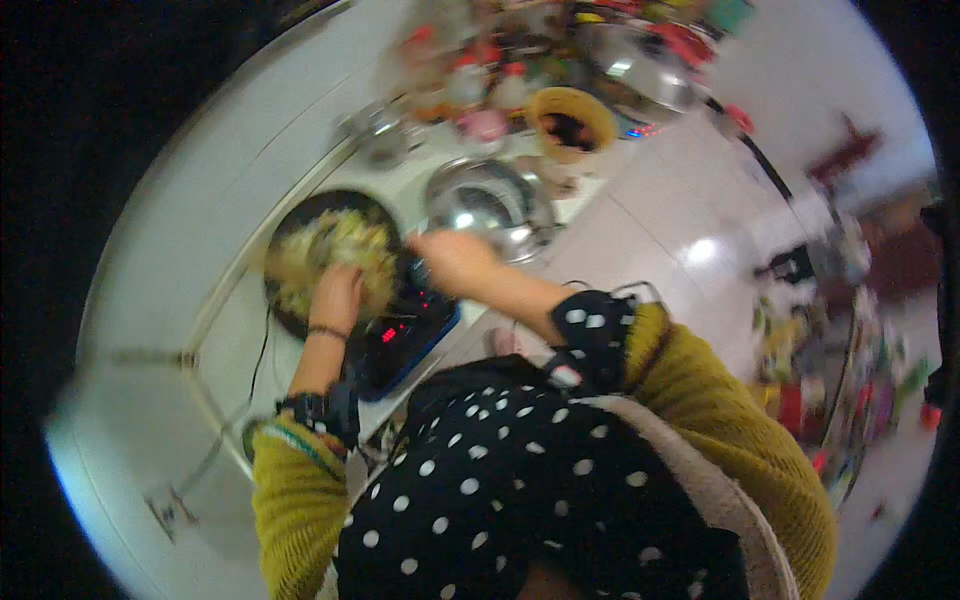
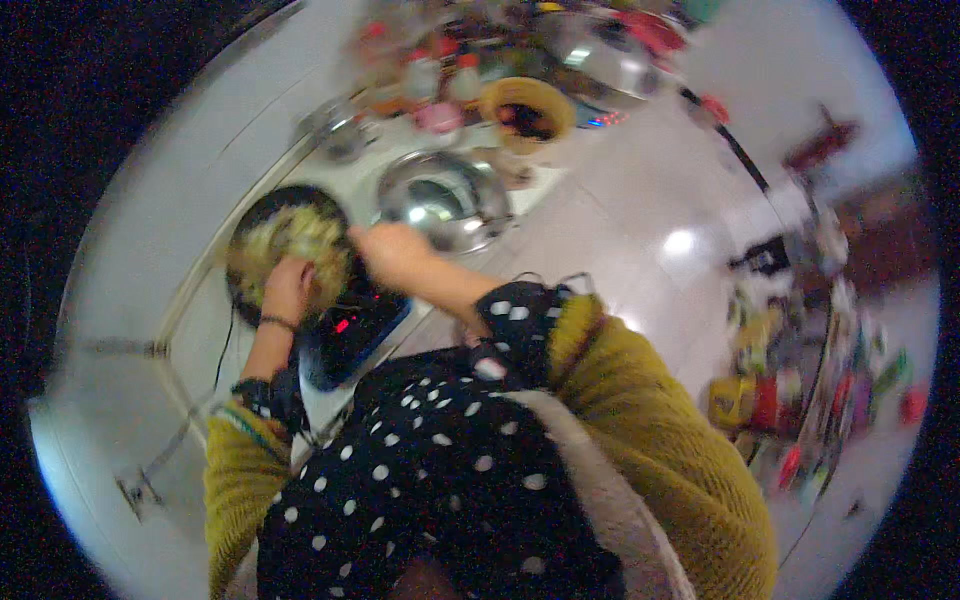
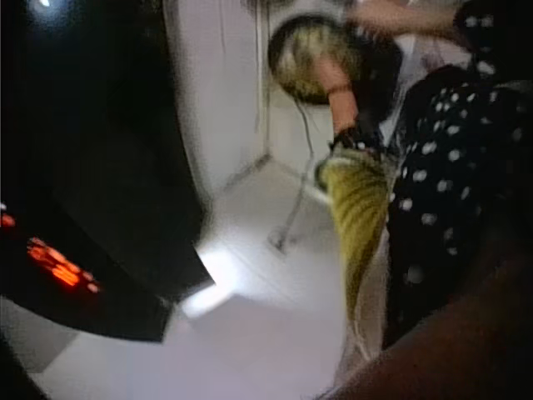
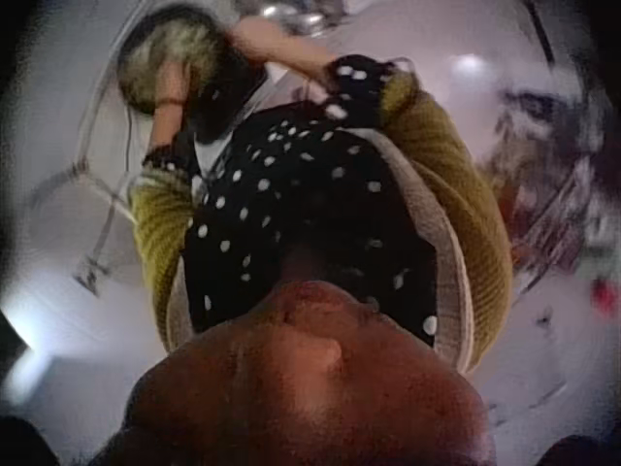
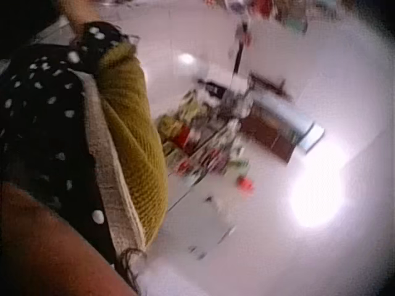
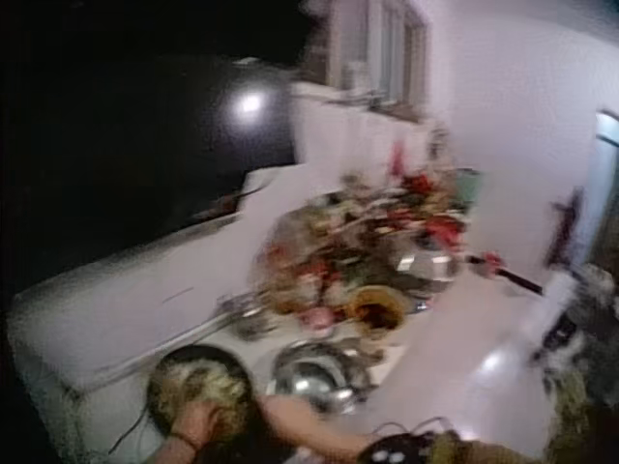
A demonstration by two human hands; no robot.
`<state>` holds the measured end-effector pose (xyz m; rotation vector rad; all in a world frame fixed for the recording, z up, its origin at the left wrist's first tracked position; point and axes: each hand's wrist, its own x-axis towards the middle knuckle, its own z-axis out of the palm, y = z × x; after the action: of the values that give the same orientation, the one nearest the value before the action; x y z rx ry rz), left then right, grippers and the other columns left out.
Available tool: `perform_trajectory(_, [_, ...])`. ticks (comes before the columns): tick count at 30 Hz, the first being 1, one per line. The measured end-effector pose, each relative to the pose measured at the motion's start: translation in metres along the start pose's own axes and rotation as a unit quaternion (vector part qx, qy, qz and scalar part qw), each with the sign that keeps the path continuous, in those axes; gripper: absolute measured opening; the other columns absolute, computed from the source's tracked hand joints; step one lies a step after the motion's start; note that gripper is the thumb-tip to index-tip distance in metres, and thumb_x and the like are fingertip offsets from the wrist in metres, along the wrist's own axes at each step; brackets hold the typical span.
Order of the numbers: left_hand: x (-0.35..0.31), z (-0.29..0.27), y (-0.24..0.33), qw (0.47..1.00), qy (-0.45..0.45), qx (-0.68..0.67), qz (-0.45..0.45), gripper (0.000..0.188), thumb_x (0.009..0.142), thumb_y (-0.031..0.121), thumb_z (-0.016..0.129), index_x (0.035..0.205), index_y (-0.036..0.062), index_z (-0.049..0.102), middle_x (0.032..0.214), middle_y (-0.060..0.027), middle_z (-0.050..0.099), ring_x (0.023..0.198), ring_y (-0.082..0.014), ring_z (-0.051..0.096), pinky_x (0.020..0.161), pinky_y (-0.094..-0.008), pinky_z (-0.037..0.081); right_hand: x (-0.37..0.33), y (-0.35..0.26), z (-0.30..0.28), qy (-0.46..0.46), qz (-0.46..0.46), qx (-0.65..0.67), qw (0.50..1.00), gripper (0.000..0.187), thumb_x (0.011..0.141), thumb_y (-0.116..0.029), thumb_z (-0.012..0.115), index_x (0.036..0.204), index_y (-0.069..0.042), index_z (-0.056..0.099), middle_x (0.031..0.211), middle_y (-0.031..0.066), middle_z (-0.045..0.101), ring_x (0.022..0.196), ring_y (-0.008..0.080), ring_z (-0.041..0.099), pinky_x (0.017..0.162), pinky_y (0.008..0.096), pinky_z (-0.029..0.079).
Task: The person stirs vegetables in a pan on an induction cooktop, then transfers cooked vegetables into a bowl. They scoop rice from a rice cooker into bowls and place the bowls on a dining table. The person also checks a pot of meat and closes the lid.
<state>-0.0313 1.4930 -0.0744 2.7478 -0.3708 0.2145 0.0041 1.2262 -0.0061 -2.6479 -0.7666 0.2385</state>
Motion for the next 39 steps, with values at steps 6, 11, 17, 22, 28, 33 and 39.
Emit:
perform_trajectory(6, [-0.026, -0.064, -0.039, 0.99, 0.083, 0.021, -0.115, 0.013, 0.091, 0.012, 0.067, 0.099, 0.0026, 0.071, 0.098, -0.0186, 0.065, 0.095, -0.0396, 0.064, 0.082, -0.047, 0.053, 0.014, 0.0, -0.067, 0.027, -0.069, -0.093, 0.993, 0.023, 0.089, -0.019, 0.062, 0.109, -0.012, 0.07, 0.086, 0.0191, 0.071, 0.084, 0.0402, 0.07, 0.072, 0.0522, 0.055])
perform_trajectory(11, [-0.038, -0.059, -0.055, 0.98, 0.094, 0.038, -0.172, 0.015, 0.09, 0.007, 0.065, 0.103, 0.0004, 0.07, 0.1, -0.0207, 0.064, 0.096, -0.0412, 0.063, 0.084, -0.0474, 0.053, 0.039, -0.009, -0.122, 0.041, -0.112, -0.146, 0.982, 0.024, 0.086, -0.02, 0.064, 0.104, -0.007, 0.073, 0.086, 0.0209, 0.072, 0.084, 0.0401, 0.07, 0.077, 0.051, 0.056])
perform_trajectory(17, [-0.056, -0.037, -0.053, 0.965, -0.06, 0.038, -0.253, 0.065, 0.083, -0.006, 0.058, 0.146, 0.0124, 0.051, 0.116, -0.0269, 0.059, 0.107, -0.0451, 0.061, 0.095, -0.0468, 0.053, 0.065, -0.035, -0.141, -0.025, -0.152, -0.207, 0.966, 0.022, 0.085, -0.017, 0.061, 0.1, -0.006, 0.074, 0.086, 0.0227, 0.071, 0.084, 0.0403, 0.07, 0.079, 0.0524, 0.055])
perform_trajectory(22, [-0.076, -0.049, -0.038, 0.954, 0.005, -0.045, -0.296, 0.057, 0.087, -0.003, 0.058, 0.142, 0.0115, 0.051, 0.114, -0.0249, 0.059, 0.106, -0.0424, 0.062, 0.09, -0.0468, 0.053, 0.065, -0.054, -0.141, 0.012, -0.278, -0.28, 0.919, 0.025, 0.083, -0.013, 0.064, 0.105, -0.011, 0.075, 0.079, 0.0157, 0.069, 0.084, 0.035, 0.068, 0.077, 0.0485, 0.053])
perform_trajectory(28, [-0.112, -0.055, -0.01, 0.928, 0.124, -0.123, -0.329, 0.021, 0.092, 0.011, 0.068, 0.111, 0.0047, 0.062, 0.101, -0.0165, 0.062, 0.091, -0.0354, 0.066, 0.081, -0.0431, 0.055, 0.059, -0.065, -0.157, 0.028, -0.375, -0.255, 0.891, 0.021, 0.079, -0.013, 0.066, 0.097, -0.011, 0.076, 0.082, 0.0132, 0.071, 0.085, 0.0315, 0.07, 0.078, 0.0457, 0.055])
perform_trajectory(33, [-0.1, -0.056, -0.018, 0.926, 0.168, -0.103, -0.322, 0.021, 0.091, 0.011, 0.069, 0.11, 0.0057, 0.061, 0.102, -0.0163, 0.062, 0.096, -0.0361, 0.064, 0.084, -0.0444, 0.053, 0.049, -0.053, -0.194, -0.001, -0.319, -0.223, 0.921, 0.02, 0.081, -0.016, 0.065, 0.096, -0.012, 0.078, 0.077, 0.0156, 0.07, 0.08, 0.035, 0.07, 0.075, 0.0482, 0.056])
perform_trajectory(39, [-0.037, -0.032, -0.063, 0.946, 0.142, -0.058, -0.285, 0.03, 0.091, 0.018, 0.069, 0.118, 0.0067, 0.062, 0.106, -0.0175, 0.063, 0.097, -0.0371, 0.064, 0.086, -0.047, 0.052, 0.042, -0.031, -0.197, -0.02, -0.162, -0.176, 0.971, 0.026, 0.086, -0.015, 0.066, 0.109, -0.006, 0.076, 0.093, 0.019, 0.074, 0.085, 0.0371, 0.07, 0.082, 0.0432, 0.056])
